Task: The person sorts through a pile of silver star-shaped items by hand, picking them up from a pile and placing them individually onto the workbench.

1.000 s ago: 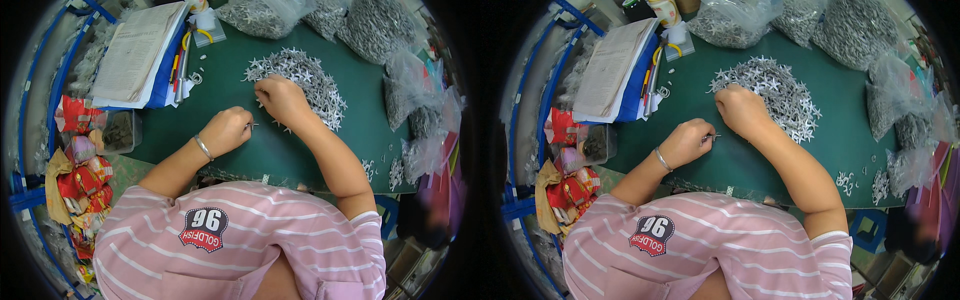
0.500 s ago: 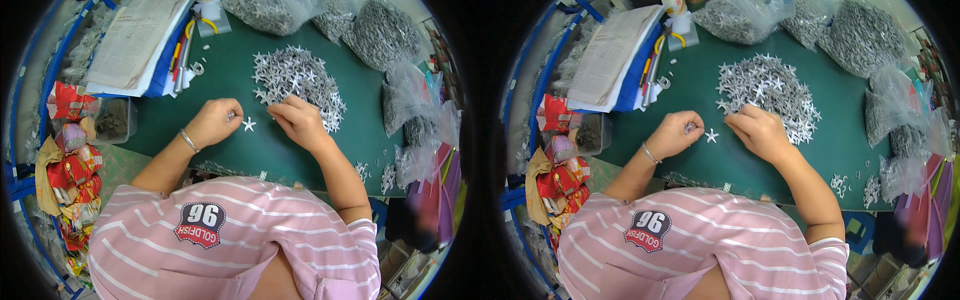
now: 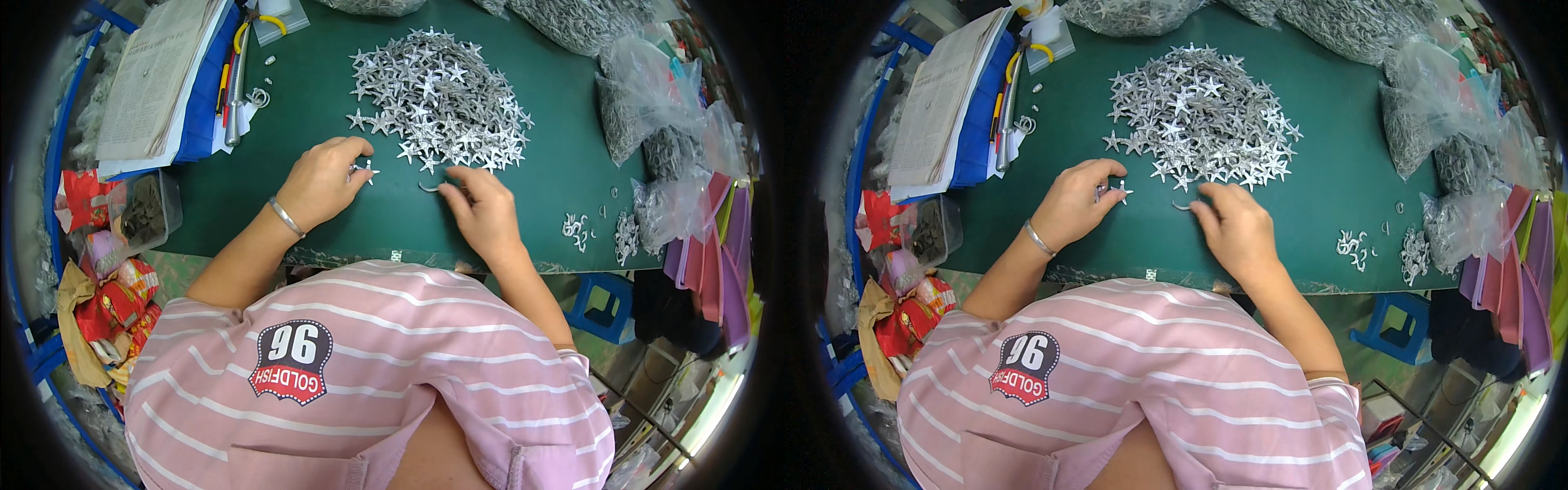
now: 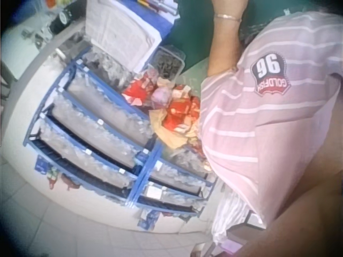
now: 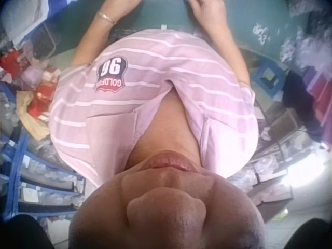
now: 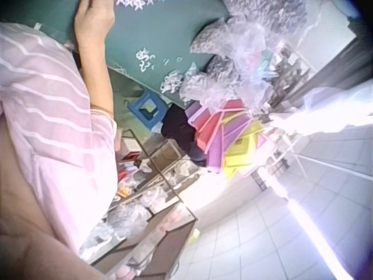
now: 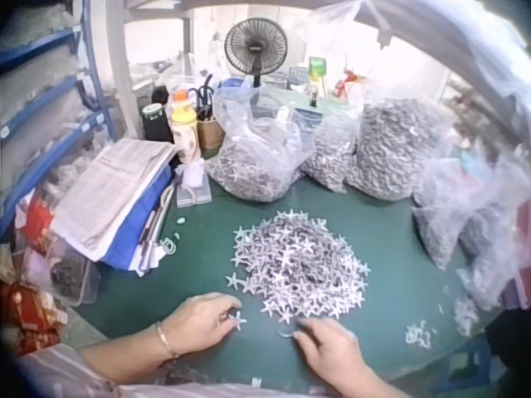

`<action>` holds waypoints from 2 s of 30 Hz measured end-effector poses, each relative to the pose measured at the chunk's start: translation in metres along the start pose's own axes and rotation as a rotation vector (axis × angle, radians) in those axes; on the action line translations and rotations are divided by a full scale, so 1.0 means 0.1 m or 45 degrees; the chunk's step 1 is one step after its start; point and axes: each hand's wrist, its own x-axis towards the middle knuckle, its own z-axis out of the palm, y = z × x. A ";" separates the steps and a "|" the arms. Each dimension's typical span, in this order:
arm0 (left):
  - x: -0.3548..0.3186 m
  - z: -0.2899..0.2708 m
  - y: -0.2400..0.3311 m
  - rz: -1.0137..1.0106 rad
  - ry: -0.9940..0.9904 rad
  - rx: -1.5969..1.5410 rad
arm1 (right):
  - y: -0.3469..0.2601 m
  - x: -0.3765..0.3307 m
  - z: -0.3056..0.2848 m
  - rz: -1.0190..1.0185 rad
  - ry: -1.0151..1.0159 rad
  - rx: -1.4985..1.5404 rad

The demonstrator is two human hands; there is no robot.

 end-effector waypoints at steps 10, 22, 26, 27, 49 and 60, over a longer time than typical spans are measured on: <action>0.02 -0.11 0.03 -0.157 -0.057 -0.130 | 0.22 -0.15 -0.27 0.073 0.151 0.150; 0.06 -0.01 -0.04 0.013 -0.053 -0.076 | 1.68 -0.70 -1.28 0.731 0.850 0.281; 0.11 -0.14 0.16 -0.728 -0.370 -1.148 | 0.58 -0.16 -0.70 0.759 0.666 0.741; 0.10 -0.11 0.13 -0.724 -0.437 -1.520 | 0.35 -0.05 -0.57 0.684 0.600 0.881; 1.76 -1.10 0.66 -0.156 -0.067 -2.706 | -0.10 -0.11 -0.18 0.016 0.325 0.549; 2.25 -0.98 0.43 0.227 0.475 -1.068 | 0.00 -0.23 -0.18 -0.100 0.245 0.279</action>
